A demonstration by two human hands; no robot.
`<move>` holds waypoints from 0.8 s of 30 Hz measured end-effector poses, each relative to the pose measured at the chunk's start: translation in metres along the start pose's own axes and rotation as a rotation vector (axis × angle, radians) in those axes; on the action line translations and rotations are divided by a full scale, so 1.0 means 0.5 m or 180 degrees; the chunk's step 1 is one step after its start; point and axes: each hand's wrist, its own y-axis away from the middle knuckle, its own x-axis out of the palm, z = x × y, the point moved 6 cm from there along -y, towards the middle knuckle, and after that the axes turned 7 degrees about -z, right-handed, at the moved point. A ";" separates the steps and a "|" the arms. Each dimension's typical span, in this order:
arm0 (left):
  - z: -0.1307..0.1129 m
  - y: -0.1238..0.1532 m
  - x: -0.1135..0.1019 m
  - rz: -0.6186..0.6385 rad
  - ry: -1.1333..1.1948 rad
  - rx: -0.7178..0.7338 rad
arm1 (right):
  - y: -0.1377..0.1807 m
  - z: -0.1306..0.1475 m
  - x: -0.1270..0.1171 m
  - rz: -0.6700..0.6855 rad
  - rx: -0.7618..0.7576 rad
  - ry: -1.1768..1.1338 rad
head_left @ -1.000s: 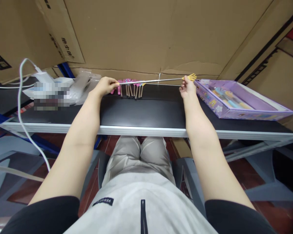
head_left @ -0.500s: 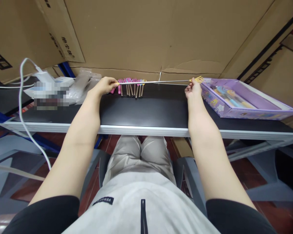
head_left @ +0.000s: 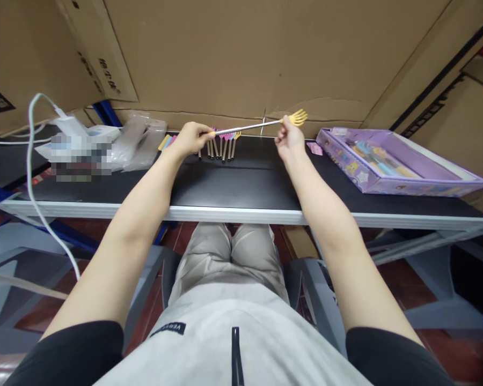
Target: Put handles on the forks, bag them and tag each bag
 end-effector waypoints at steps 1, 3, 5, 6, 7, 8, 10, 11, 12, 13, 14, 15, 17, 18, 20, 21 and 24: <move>-0.019 -0.001 0.013 -0.0037 -0.0018 0.0067 | 0.017 -0.009 0.023 0.0182 -0.0086 0.0077; -0.052 0.000 0.036 -0.0097 -0.0030 0.0192 | 0.051 -0.024 0.055 0.0406 -0.0136 0.0088; -0.073 0.002 0.051 -0.0130 0.0000 0.0293 | 0.078 -0.032 0.070 0.0465 -0.0061 -0.0004; -0.079 0.003 0.055 -0.0122 0.0015 0.0318 | 0.088 -0.035 0.072 0.0463 0.0007 -0.0042; -0.081 0.005 0.058 -0.0106 0.0027 0.0318 | 0.095 -0.037 0.073 0.0441 0.0070 -0.0059; -0.080 0.006 0.060 -0.0073 0.0039 0.0295 | 0.101 -0.039 0.072 0.0412 0.0134 -0.0057; -0.074 0.007 0.061 0.0008 0.0062 0.0202 | 0.107 -0.042 0.071 0.0354 0.0237 -0.0012; -0.069 0.007 0.060 0.0040 0.0071 0.0152 | 0.109 -0.045 0.070 0.0334 0.0286 0.0017; -0.065 0.008 0.059 0.0072 0.0079 0.0112 | 0.110 -0.046 0.071 0.0322 0.0330 0.0047; -0.061 0.008 0.059 0.0106 0.0085 0.0084 | 0.112 -0.048 0.071 0.0314 0.0364 0.0080; -0.058 0.008 0.060 0.0138 0.0094 0.0073 | 0.113 -0.048 0.072 0.0306 0.0387 0.0114; -0.056 0.008 0.060 0.0165 0.0108 0.0076 | 0.115 -0.048 0.072 0.0298 0.0401 0.0141; -0.056 0.010 0.062 0.0195 0.0152 0.0101 | 0.119 -0.047 0.072 0.0285 0.0414 0.0155; -0.056 0.010 0.062 0.0193 0.0170 0.0114 | 0.121 -0.046 0.072 0.0281 0.0420 0.0138; -0.059 0.011 0.063 0.0180 0.0169 0.0124 | 0.124 -0.049 0.072 0.0261 0.0461 0.0077; -0.061 0.010 0.062 0.0173 0.0150 0.0121 | 0.124 -0.051 0.072 0.0237 0.0486 0.0036; -0.061 0.004 0.055 0.0124 0.0056 0.0077 | 0.112 -0.055 0.075 0.0131 0.0483 -0.0102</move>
